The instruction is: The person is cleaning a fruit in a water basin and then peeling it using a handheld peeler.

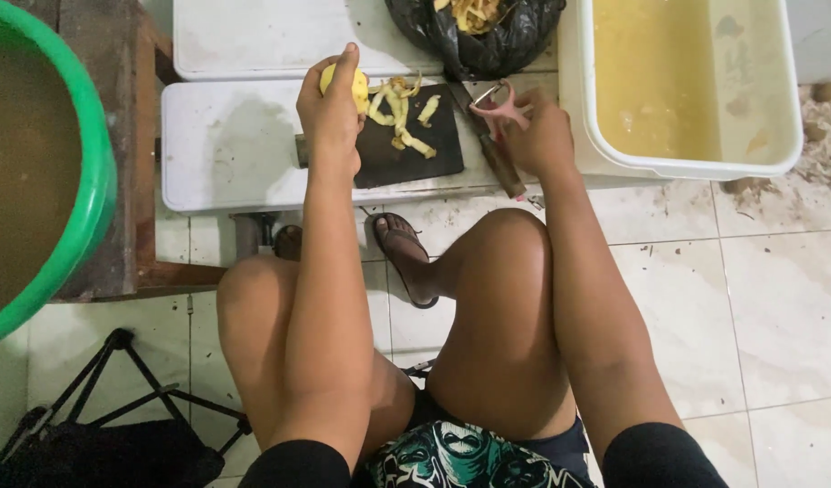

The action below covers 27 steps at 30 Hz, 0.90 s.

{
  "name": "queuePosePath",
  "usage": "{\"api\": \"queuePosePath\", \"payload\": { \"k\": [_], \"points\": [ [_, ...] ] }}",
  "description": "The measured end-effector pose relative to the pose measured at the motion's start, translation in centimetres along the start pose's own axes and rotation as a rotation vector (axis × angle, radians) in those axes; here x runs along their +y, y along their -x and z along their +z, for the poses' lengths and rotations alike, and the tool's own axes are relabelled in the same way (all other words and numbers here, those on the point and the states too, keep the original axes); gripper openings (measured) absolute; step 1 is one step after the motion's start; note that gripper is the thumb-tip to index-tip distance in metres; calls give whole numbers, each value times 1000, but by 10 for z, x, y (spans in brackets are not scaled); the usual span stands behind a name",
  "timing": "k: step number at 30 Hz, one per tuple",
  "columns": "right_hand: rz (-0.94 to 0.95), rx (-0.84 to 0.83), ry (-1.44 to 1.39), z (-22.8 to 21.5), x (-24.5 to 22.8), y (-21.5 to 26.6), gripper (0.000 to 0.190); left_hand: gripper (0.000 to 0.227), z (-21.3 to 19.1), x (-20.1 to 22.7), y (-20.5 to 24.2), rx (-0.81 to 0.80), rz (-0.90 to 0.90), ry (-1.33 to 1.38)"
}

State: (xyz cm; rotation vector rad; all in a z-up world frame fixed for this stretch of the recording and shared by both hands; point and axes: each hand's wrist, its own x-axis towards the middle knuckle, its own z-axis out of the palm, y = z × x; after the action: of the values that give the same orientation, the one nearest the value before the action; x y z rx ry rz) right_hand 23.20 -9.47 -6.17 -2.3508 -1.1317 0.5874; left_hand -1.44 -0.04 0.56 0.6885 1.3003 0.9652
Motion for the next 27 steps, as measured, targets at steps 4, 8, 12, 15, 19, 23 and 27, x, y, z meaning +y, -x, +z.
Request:
{"api": "queuePosePath", "payload": {
  "k": [4, 8, 12, 15, 19, 23, 27],
  "points": [
    [-9, 5, 79, 2, 1, -3, 42, 61, 7, -7, -8, -86, 3, -55],
    [-271, 132, 79, -1, -25, 15, 52, 42, 16, -25, -21, -177, 0, -221],
    [-779, 4, -182, 11, -70, 43, 74, 45, 29, -28, -10, -284, 14, -459],
    [-804, -138, -136, 17, -77, 43, 67, 61, 36, -24, 0, -438, -26, -401],
    [-543, -145, 13, -41, -78, 29, 41, 21, 40, -35, -2, -738, 2, -5],
    [-615, -97, -113, -104, -14, -14, 37, 86, 39, -24, -1, -829, 53, -46],
    [-312, -22, 39, -126, 86, -84, 30, 82, 40, -10, 4, -498, 100, -149]
  ]
}}
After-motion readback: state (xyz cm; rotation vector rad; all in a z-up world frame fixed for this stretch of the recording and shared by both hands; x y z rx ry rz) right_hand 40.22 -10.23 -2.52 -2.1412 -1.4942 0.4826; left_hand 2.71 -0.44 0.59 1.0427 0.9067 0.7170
